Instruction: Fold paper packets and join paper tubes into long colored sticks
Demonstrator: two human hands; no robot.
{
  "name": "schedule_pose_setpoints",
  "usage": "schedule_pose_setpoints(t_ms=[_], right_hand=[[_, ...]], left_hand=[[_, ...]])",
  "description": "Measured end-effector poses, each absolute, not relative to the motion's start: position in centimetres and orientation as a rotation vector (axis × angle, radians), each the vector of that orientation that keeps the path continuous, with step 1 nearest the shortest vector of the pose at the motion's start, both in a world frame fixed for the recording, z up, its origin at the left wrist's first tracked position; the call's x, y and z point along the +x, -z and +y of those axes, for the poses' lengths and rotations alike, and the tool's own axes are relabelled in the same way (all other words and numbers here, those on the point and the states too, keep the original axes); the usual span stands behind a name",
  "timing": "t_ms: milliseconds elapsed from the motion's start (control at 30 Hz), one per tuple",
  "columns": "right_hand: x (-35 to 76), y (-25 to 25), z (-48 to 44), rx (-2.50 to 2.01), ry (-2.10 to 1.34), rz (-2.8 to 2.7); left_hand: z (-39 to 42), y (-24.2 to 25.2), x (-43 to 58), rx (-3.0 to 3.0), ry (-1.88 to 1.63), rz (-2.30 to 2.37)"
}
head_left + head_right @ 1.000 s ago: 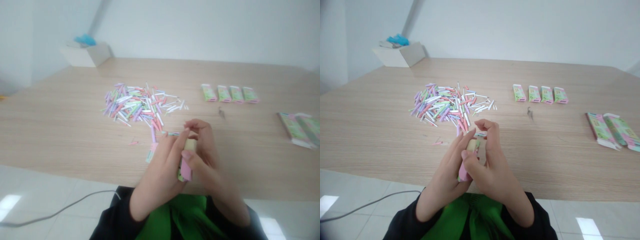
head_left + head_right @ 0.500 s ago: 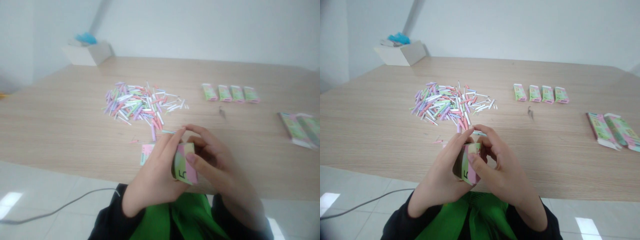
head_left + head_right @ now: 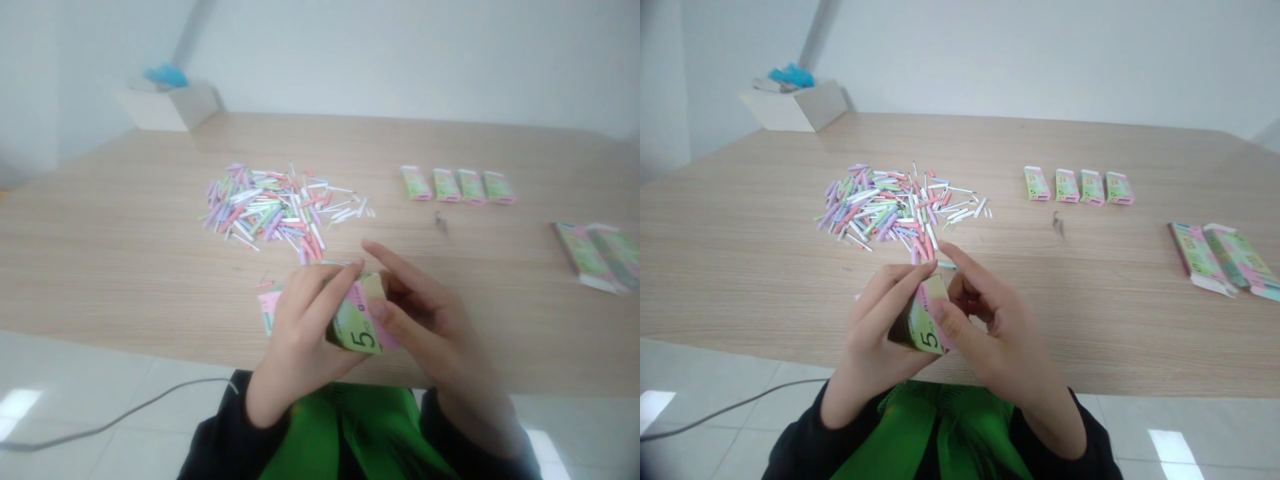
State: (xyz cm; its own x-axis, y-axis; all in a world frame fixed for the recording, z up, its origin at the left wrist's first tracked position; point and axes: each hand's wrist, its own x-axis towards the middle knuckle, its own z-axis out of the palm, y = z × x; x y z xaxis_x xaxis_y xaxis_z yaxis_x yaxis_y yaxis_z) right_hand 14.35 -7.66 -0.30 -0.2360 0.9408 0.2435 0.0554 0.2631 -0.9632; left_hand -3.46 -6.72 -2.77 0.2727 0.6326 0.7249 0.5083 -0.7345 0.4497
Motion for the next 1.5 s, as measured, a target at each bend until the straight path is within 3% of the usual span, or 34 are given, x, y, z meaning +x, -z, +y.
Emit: schedule_pose_setpoints(t_ms=[600,1067,1200,1367,1500], right_hand=[[12.2,0.9,-8.8,-1.060,-0.665,-2.027],[14.2,1.9,-11.2,-1.076,-0.584,-2.025],[16.3,1.6,-10.4,-1.023,-0.548,-2.051],[19.7,0.1,-10.3,-1.075,-0.106,-2.145],[20.1,-1.3,-10.6,-0.917,-0.120,-2.351]], left_hand=[[-6.5,3.5,-2.9,2.397,-1.572,1.226],[-5.0,3.1,-2.8,2.417,-1.482,1.481],[-5.0,2.7,-3.1,2.470,-1.400,1.289],[-5.8,1.3,-3.9,2.292,-1.085,0.909],[-6.6,0.7,-3.3,2.050,-0.868,0.771]])
